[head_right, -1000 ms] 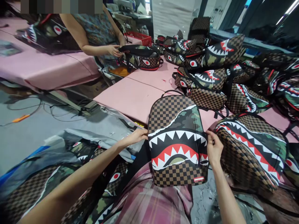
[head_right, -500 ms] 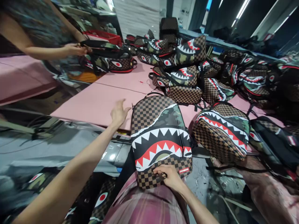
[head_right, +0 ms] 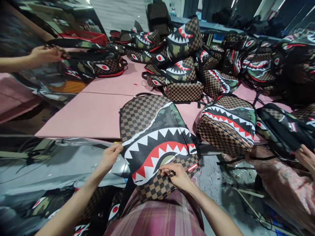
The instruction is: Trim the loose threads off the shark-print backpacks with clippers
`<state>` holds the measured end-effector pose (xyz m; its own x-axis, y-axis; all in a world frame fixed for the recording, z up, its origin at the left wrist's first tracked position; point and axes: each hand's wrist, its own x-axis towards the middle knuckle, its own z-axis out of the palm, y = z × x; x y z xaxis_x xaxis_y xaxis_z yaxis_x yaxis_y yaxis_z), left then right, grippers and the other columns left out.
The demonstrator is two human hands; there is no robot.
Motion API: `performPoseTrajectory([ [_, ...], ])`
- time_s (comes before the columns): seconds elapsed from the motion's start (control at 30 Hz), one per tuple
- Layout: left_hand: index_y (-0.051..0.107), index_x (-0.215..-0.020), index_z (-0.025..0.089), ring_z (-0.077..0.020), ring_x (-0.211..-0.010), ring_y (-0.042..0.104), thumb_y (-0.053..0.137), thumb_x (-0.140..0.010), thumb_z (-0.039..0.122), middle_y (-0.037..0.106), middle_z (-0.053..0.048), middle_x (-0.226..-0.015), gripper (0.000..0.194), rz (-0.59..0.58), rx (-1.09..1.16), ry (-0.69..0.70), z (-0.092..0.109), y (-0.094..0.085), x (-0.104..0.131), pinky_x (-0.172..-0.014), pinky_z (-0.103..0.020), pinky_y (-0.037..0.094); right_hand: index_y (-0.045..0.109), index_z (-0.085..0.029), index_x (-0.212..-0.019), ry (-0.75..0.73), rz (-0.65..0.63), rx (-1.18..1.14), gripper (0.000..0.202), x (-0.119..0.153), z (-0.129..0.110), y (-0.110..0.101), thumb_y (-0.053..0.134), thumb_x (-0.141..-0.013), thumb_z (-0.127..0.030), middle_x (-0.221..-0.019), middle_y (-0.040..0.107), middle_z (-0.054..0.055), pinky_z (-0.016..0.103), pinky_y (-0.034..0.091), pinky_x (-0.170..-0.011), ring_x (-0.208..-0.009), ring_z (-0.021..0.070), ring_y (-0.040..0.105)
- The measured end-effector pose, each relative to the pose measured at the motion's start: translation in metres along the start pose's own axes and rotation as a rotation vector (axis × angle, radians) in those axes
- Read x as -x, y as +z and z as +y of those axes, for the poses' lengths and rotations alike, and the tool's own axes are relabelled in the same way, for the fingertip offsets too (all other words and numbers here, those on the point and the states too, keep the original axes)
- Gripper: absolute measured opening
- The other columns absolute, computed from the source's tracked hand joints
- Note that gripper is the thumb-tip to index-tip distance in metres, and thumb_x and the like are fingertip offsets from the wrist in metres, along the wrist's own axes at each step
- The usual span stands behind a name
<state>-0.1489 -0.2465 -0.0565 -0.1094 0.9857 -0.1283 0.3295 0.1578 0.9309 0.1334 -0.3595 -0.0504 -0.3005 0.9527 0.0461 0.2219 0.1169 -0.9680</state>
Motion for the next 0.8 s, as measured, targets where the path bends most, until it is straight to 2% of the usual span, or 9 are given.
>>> performPoseTrajectory([
  [0.13, 0.044, -0.050, 0.017, -0.0091, -0.051, 0.033, 0.056, -0.070, 0.038, 0.038, 0.005, -0.050, 0.031, 0.198, -0.073, 0.235, 0.110, -0.015, 0.009, -0.048, -0.021, 0.029, 0.066, -0.019, -0.099, -0.050, 0.186, -0.150, 0.027, -0.003, -0.034, -0.012, 0.044, -0.090, -0.032, -0.070, 0.067, 0.002, 0.026, 0.047, -0.065, -0.067, 0.0134, 0.061],
  [0.27, 0.049, -0.053, 0.016, -0.0094, -0.053, 0.040, 0.055, -0.076, 0.039, 0.046, 0.003, -0.053, 0.033, 0.196, -0.335, 0.492, 0.188, 0.016, 0.019, -0.054, -0.022, 0.033, 0.065, -0.020, -0.091, -0.219, 0.454, -0.096, 0.025, -0.020, -0.065, -0.038, 0.043, -0.091, -0.031, -0.073, 0.065, 0.002, 0.025, 0.046, -0.058, -0.064, 0.0132, 0.058],
  [0.3, 0.052, -0.055, 0.015, -0.0102, -0.055, 0.044, 0.052, -0.079, 0.036, 0.050, 0.002, -0.055, 0.032, 0.070, -0.408, 0.519, 0.195, 0.030, 0.021, -0.056, -0.023, 0.035, 0.065, -0.020, -0.090, -0.286, 0.509, -0.038, 0.024, -0.027, -0.074, -0.046, 0.043, -0.091, -0.030, -0.077, 0.065, 0.003, 0.025, 0.046, -0.057, -0.065, 0.0133, 0.057],
  [0.37, 0.058, -0.065, 0.015, -0.0110, -0.059, 0.051, 0.044, -0.084, 0.029, 0.058, 0.000, -0.063, 0.027, -0.379, -0.447, 0.551, 0.198, 0.059, 0.021, -0.058, -0.022, 0.039, 0.065, -0.021, -0.092, -0.391, 0.522, 0.108, 0.024, -0.042, -0.093, -0.062, 0.043, -0.091, -0.029, -0.089, 0.064, 0.005, 0.027, 0.046, -0.060, -0.071, 0.0146, 0.058],
  [0.43, 0.062, -0.079, 0.014, -0.0106, -0.064, 0.056, 0.038, -0.086, 0.021, 0.063, -0.001, -0.072, 0.026, -0.755, -0.407, 0.575, 0.193, 0.082, 0.021, -0.061, -0.021, 0.043, 0.064, -0.021, -0.095, -0.413, 0.399, 0.268, 0.023, -0.052, -0.107, -0.077, 0.042, -0.091, -0.026, -0.099, 0.062, 0.007, 0.029, 0.048, -0.069, -0.081, 0.0162, 0.059],
  [0.47, 0.062, -0.084, 0.014, -0.0104, -0.066, 0.058, 0.036, -0.086, 0.017, 0.064, -0.001, -0.075, 0.026, -0.841, -0.398, 0.610, 0.190, 0.089, 0.020, -0.063, -0.021, 0.044, 0.063, -0.021, -0.096, -0.391, 0.320, 0.341, 0.022, -0.056, -0.111, -0.082, 0.042, -0.091, -0.025, -0.101, 0.062, 0.007, 0.030, 0.048, -0.073, -0.085, 0.0165, 0.059],
  [0.53, 0.061, -0.090, 0.013, -0.0111, -0.071, 0.058, 0.037, -0.083, 0.011, 0.063, -0.003, -0.081, 0.025, -0.775, -0.445, 0.738, 0.183, 0.093, 0.020, -0.068, -0.022, 0.045, 0.062, -0.020, -0.095, -0.324, 0.187, 0.464, 0.021, -0.057, -0.112, -0.091, 0.041, -0.090, -0.021, -0.101, 0.062, 0.006, 0.030, 0.047, -0.079, -0.090, 0.0165, 0.059],
  [0.67, 0.057, -0.101, 0.015, -0.0145, -0.085, 0.056, 0.038, -0.083, 0.008, 0.059, -0.006, -0.098, 0.027, -0.440, -0.686, 0.967, 0.175, 0.074, 0.013, -0.073, -0.027, 0.047, 0.059, -0.020, -0.104, -0.274, 0.009, 0.671, 0.026, -0.048, -0.102, -0.095, 0.040, -0.087, -0.012, -0.115, 0.058, 0.006, 0.028, 0.046, -0.082, -0.102, 0.0168, 0.057],
  [0.8, 0.056, -0.104, 0.017, -0.0259, -0.123, 0.038, 0.053, -0.083, 0.024, 0.053, -0.008, -0.117, 0.022, -0.393, -0.912, 1.148, 0.178, 0.056, 0.004, -0.096, -0.040, 0.038, 0.056, -0.021, -0.112, -0.243, -0.174, 0.860, 0.031, -0.055, -0.109, -0.089, 0.045, -0.084, -0.012, -0.104, 0.062, 0.005, 0.023, 0.044, -0.069, -0.086, 0.0152, 0.060],
])
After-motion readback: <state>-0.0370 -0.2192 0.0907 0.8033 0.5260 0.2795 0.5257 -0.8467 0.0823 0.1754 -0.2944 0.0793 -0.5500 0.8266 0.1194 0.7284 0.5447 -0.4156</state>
